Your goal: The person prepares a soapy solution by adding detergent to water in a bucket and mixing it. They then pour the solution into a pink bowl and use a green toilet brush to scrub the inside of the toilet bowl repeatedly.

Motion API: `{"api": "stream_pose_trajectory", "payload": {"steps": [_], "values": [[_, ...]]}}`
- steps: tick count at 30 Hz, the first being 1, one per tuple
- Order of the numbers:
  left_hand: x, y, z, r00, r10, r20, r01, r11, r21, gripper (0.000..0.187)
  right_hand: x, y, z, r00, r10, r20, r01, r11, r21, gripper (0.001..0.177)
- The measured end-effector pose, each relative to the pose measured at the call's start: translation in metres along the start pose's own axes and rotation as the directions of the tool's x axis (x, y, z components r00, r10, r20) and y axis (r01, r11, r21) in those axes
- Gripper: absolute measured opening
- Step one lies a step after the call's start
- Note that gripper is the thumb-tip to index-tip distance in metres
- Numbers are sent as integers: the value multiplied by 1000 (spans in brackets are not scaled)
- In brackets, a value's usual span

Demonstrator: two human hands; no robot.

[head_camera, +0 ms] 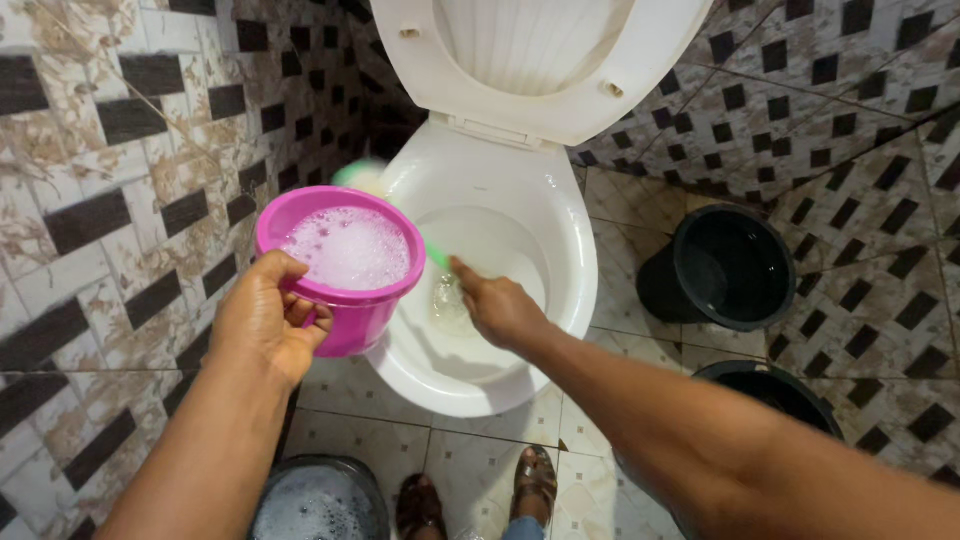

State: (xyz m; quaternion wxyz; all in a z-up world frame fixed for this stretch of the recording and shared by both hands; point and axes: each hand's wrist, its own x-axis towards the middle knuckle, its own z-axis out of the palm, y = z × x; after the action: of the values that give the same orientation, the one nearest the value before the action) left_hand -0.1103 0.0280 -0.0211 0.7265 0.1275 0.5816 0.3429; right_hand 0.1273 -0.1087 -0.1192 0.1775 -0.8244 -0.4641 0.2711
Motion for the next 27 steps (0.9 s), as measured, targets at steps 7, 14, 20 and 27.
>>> {"api": "stream_pose_trajectory", "payload": {"steps": [7, 14, 20, 27], "values": [[-6, 2, 22, 999, -16, 51, 15, 999, 37, 15, 5, -16, -12, 998, -7, -65, 11, 999, 50, 51], [-14, 3, 38, 997, 14, 79, -21, 996, 92, 13, -1, -12, -24, 989, 40, -146, -35, 999, 36, 50], [-24, -4, 40, 999, -36, 37, 35, 999, 38, 15, -42, 43, -115, 962, 254, 96, -235, 956, -178, 46], [-32, -8, 32, 998, -28, 49, 26, 999, 34, 16, -23, 59, -218, 883, 184, 432, 198, 687, -699, 43]]}}
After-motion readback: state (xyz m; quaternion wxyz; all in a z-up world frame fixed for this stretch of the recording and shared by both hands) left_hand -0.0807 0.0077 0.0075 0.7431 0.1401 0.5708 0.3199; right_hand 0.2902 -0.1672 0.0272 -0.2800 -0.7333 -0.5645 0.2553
